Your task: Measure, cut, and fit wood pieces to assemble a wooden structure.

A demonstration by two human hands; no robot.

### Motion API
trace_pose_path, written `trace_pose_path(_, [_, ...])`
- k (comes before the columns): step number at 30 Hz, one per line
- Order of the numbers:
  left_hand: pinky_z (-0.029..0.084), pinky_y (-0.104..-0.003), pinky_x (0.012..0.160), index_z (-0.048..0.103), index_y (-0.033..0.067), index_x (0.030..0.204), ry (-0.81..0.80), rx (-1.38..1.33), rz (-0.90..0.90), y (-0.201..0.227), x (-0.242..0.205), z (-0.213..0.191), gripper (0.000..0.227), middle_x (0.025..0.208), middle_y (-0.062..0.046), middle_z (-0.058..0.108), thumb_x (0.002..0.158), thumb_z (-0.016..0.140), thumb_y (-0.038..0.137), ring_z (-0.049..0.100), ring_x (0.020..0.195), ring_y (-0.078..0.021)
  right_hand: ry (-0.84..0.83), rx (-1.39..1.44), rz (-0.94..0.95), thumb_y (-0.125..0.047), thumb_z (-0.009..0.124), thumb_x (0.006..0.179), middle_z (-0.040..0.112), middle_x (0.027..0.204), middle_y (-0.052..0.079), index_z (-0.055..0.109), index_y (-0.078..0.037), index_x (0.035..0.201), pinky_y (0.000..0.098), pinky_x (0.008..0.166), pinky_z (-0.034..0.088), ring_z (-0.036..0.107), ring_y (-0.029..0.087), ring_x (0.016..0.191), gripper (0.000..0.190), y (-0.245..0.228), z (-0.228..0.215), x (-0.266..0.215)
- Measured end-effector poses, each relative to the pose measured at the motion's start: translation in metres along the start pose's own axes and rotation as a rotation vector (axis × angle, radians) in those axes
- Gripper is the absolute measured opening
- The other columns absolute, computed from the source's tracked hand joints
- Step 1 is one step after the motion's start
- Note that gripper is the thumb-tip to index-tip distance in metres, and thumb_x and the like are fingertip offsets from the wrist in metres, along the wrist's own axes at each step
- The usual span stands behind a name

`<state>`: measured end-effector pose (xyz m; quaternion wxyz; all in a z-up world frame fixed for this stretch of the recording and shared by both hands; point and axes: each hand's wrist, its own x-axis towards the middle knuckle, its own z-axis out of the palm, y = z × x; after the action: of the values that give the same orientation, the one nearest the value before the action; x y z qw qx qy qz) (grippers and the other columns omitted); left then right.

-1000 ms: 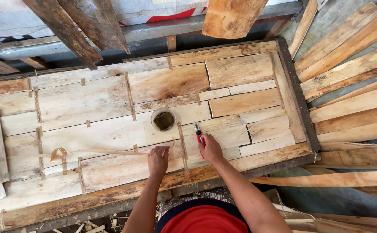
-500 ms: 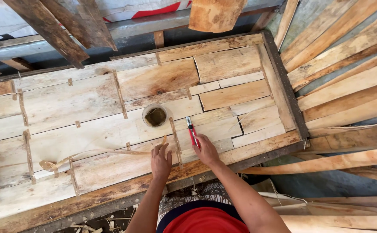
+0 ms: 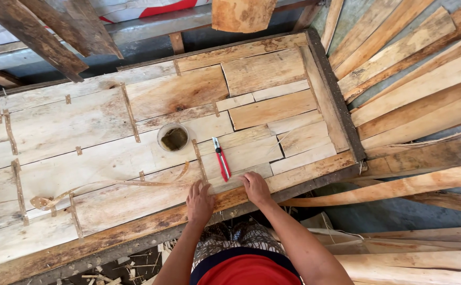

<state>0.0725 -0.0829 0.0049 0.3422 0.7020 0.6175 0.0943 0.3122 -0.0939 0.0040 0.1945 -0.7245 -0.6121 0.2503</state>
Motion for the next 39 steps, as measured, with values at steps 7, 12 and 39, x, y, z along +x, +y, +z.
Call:
trace_pose_path(7, [0.026, -0.051, 0.12, 0.052, 0.0167, 0.143, -0.007, 0.063, -0.038, 0.011, -0.014, 0.023, 0.062, 0.165, -0.013, 0.027, 0.087, 0.075, 0.031, 0.02, 0.154, -0.0328, 0.111, 0.078, -0.051, -0.012, 0.058, 0.099, 0.065, 0.101, 0.017, 0.065, -0.002, 0.102, 0.0491, 0.082, 0.051, 0.061, 0.041, 0.1, 0.013, 0.017, -0.02, -0.031])
trace_pose_path(12, [0.022, -0.052, 0.124, 0.048, 0.0202, 0.15, 0.004, 0.111, -0.056, 0.019, -0.031, 0.045, 0.07, 0.164, -0.011, 0.029, 0.088, 0.075, 0.037, 0.02, 0.155, -0.0325, -0.017, 0.047, -0.035, -0.015, 0.064, 0.096, 0.063, 0.111, 0.017, 0.064, -0.003, 0.119, 0.0473, 0.087, 0.052, 0.06, 0.038, 0.106, 0.026, 0.033, -0.027, -0.056])
trace_pose_path(39, [0.017, -0.059, 0.123, 0.033, 0.0193, 0.158, -0.089, 0.165, 0.036, 0.015, -0.031, 0.04, 0.096, 0.169, -0.017, 0.014, 0.08, 0.083, 0.045, 0.012, 0.156, -0.0384, -0.062, -0.078, 0.183, -0.014, 0.055, 0.103, 0.035, 0.152, 0.01, 0.048, -0.013, 0.142, 0.0444, 0.108, 0.041, 0.035, 0.034, 0.143, 0.039, 0.02, 0.026, -0.108])
